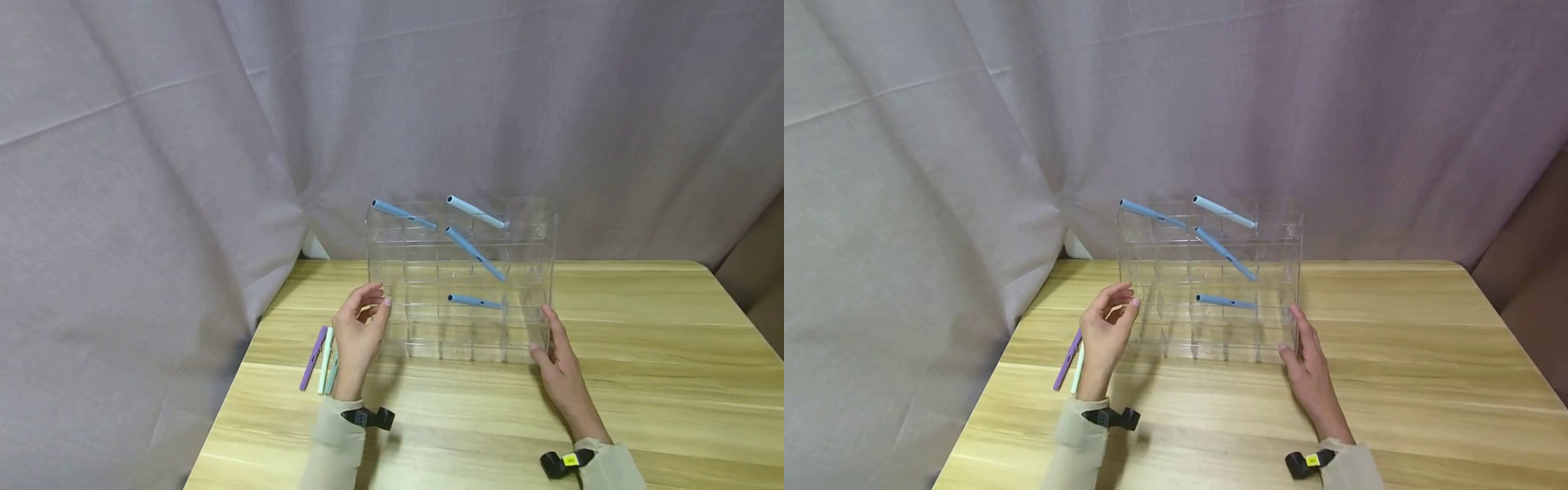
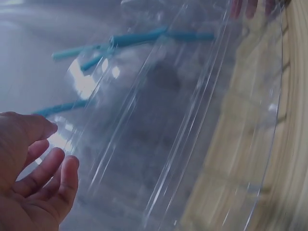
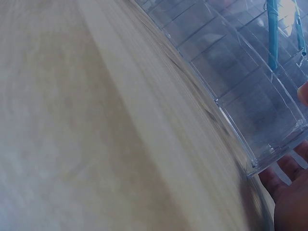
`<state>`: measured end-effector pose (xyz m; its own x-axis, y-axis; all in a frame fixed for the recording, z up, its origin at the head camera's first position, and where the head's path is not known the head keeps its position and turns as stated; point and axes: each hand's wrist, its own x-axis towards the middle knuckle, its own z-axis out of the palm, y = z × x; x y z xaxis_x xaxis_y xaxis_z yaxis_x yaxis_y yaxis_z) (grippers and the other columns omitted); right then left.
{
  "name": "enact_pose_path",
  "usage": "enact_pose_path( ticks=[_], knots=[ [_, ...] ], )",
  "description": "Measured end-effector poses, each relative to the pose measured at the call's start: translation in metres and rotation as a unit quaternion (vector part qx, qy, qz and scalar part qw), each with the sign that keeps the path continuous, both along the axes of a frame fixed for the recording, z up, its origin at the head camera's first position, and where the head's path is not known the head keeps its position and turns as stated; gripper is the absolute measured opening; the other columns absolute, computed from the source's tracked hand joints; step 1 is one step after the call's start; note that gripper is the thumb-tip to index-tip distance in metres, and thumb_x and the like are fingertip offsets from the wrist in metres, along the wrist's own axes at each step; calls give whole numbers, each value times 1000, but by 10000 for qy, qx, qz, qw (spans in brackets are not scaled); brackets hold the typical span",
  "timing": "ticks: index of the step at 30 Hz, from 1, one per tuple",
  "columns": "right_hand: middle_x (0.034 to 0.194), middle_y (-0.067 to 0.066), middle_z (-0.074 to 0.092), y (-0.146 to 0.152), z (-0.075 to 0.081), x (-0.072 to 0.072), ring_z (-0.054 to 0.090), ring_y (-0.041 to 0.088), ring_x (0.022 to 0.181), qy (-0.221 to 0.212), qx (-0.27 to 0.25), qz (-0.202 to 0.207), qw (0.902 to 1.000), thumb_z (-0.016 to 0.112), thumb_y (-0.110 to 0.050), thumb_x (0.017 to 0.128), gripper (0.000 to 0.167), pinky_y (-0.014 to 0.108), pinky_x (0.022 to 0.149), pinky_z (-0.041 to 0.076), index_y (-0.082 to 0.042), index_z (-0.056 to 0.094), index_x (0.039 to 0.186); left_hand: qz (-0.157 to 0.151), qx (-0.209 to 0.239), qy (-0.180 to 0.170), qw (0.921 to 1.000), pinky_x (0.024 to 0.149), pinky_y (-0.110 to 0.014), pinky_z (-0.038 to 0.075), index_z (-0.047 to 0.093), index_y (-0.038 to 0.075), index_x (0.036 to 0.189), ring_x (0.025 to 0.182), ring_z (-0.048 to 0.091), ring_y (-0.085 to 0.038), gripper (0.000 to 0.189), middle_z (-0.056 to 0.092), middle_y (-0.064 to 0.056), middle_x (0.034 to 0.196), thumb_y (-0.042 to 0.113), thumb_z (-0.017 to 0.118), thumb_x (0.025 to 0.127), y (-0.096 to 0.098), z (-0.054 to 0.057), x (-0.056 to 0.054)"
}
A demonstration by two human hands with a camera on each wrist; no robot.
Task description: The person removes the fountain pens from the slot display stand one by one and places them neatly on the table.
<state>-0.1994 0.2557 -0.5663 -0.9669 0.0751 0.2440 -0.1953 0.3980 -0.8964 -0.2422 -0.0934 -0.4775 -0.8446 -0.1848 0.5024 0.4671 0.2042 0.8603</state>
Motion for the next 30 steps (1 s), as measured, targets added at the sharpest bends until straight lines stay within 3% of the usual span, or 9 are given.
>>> enact_pose_path(
  ticks=[7, 12, 16, 21, 26, 30],
  knots=[
    [178, 26, 20, 0, 0, 0, 29, 62, 154, 1, -38, 5, 10000, 54, -9, 110, 78, 89, 111, 31, -32, 15, 174, -874, -430, 184, 9951, 88, -31, 67, 74, 2, 125, 106, 77, -39, 30, 79, -21, 116, 0, 77, 96, 31, 1, -4],
    [179, 24, 19, 0, 1, 0, 28, 62, 155, -28, -47, 10, 10000, 54, -10, 110, 78, 89, 111, 31, -32, 15, 174, -1520, -881, 189, 9843, 93, -29, 66, 72, 0, 129, 117, 75, -35, 32, 77, -21, 125, -5, 72, 98, 49, 5, -8],
    [179, 24, 18, 0, 1, 0, 28, 61, 155, -28, -53, 14, 10000, 54, -10, 110, 78, 89, 111, 31, -32, 15, 174, -1808, -1332, 103, 9744, 94, -28, 65, 73, 4, 131, 115, 76, -29, 29, 78, -14, 127, 2, 71, 102, 59, 10, -11],
    [178, 25, 19, 0, 0, 0, 30, 61, 153, 21, -12, 21, 10000, 54, -8, 110, 78, 88, 111, 33, -31, 15, 174, -1841, -1518, 8, 9711, 92, -28, 65, 75, 7, 129, 107, 76, -26, 27, 79, -13, 120, 10, 72, 103, 66, 13, -12],
    [178, 26, 20, 1, -1, 0, 30, 60, 153, 85, -31, 22, 10000, 53, -7, 110, 78, 88, 111, 33, -30, 16, 174, -1736, -1750, 156, 9690, 89, -23, 64, 77, 7, 127, 100, 76, -26, 28, 75, -15, 113, 13, 76, 100, 72, 13, -17],
    [178, 26, 20, 0, -2, 0, 31, 59, 153, 98, -36, 19, 9999, 53, -7, 110, 77, 87, 112, 33, -30, 16, 174, -1595, -2113, 240, 9640, 85, -18, 62, 81, 9, 120, 95, 72, -22, 24, 75, -10, 106, 18, 77, 98, 74, 13, -22]
  ],
)
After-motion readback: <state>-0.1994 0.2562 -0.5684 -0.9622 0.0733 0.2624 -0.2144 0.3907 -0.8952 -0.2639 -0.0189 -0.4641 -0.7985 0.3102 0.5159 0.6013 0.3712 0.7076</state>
